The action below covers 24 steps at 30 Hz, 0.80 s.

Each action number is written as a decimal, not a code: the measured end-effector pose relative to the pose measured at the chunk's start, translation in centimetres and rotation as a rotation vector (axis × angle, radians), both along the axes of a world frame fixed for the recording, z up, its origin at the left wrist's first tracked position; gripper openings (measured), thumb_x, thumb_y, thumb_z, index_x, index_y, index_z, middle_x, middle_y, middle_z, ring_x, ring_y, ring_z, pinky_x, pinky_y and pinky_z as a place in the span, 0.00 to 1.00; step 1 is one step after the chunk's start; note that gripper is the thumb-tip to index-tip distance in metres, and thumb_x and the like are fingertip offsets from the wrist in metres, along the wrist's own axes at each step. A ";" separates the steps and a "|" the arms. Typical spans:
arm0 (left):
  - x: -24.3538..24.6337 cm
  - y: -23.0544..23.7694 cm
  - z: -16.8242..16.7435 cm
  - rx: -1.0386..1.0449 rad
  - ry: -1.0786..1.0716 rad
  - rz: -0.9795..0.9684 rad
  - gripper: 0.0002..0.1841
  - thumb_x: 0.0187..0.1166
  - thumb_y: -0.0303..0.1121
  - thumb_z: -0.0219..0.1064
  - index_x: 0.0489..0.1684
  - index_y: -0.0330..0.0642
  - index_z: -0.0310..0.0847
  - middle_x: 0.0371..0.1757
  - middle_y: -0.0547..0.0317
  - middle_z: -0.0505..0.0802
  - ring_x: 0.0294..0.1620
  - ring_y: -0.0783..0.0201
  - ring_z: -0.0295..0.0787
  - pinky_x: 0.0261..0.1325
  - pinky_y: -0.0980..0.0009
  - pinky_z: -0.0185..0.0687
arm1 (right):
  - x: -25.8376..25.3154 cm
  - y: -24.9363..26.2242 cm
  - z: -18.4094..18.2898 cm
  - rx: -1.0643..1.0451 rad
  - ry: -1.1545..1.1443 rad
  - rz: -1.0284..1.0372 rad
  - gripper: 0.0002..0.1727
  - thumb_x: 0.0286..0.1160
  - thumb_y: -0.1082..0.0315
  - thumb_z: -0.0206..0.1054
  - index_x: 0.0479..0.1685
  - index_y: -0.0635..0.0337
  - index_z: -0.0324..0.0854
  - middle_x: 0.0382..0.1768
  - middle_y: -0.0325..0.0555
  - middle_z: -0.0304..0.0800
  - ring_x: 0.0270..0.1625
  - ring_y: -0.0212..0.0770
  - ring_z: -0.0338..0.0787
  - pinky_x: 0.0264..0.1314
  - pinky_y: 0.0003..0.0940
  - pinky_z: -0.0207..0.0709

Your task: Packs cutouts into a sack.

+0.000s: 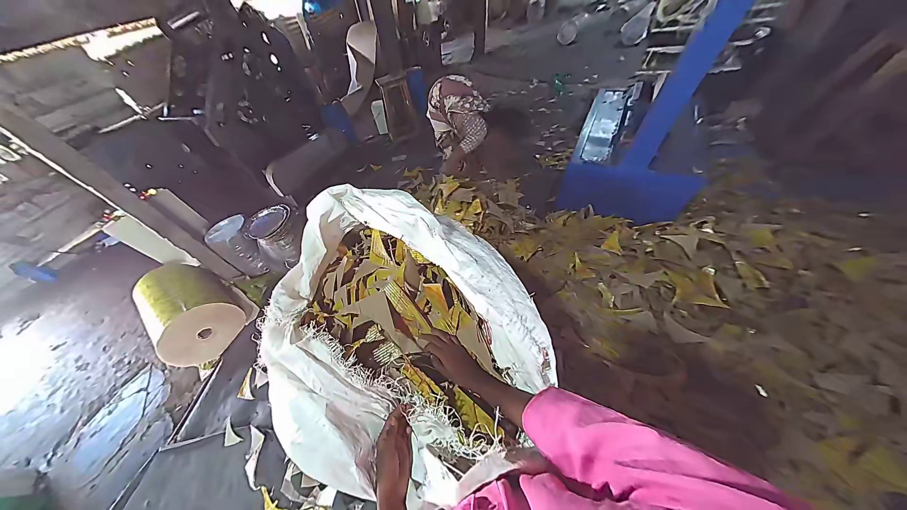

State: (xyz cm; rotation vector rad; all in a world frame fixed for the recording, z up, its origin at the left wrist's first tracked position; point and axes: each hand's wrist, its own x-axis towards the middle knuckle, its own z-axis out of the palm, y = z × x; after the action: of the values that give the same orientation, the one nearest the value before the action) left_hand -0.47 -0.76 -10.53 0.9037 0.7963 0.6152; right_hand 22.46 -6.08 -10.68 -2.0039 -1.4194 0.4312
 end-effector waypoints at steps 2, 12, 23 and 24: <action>0.0 0.0 0.0 -0.002 -0.001 0.003 0.21 0.91 0.28 0.33 0.66 0.29 0.70 0.52 0.62 0.91 0.50 0.77 0.88 0.60 0.78 0.81 | 0.0 0.0 -0.1 0.000 -0.003 0.003 0.16 0.84 0.71 0.53 0.57 0.66 0.86 0.83 0.48 0.74 0.90 0.57 0.63 0.88 0.56 0.56; -0.1 -0.1 0.0 -0.007 -0.039 -0.007 0.20 0.91 0.28 0.36 0.66 0.31 0.72 0.52 0.64 0.93 0.53 0.76 0.89 0.63 0.77 0.81 | 0.0 0.0 -0.6 0.002 -0.021 0.002 0.16 0.85 0.70 0.53 0.58 0.65 0.85 0.83 0.48 0.74 0.90 0.57 0.63 0.88 0.56 0.56; -0.1 0.1 -0.1 0.007 -0.019 -0.010 0.20 0.91 0.29 0.36 0.65 0.32 0.72 0.50 0.64 0.93 0.50 0.77 0.89 0.60 0.78 0.82 | 0.0 -0.1 -0.3 0.008 -0.020 0.000 0.16 0.85 0.71 0.54 0.58 0.66 0.85 0.83 0.49 0.74 0.90 0.57 0.63 0.88 0.57 0.57; 0.0 0.1 -0.1 0.008 -0.020 -0.010 0.20 0.91 0.29 0.36 0.66 0.32 0.72 0.51 0.64 0.93 0.51 0.77 0.89 0.60 0.78 0.82 | 0.0 0.0 -0.3 0.006 -0.016 0.002 0.16 0.85 0.71 0.53 0.58 0.66 0.85 0.83 0.49 0.74 0.90 0.57 0.63 0.88 0.56 0.56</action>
State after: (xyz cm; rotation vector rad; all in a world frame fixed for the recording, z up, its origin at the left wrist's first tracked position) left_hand -0.52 -0.69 -10.66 0.9072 0.7719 0.6185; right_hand 22.49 -6.12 -11.03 -2.0053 -1.4303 0.4121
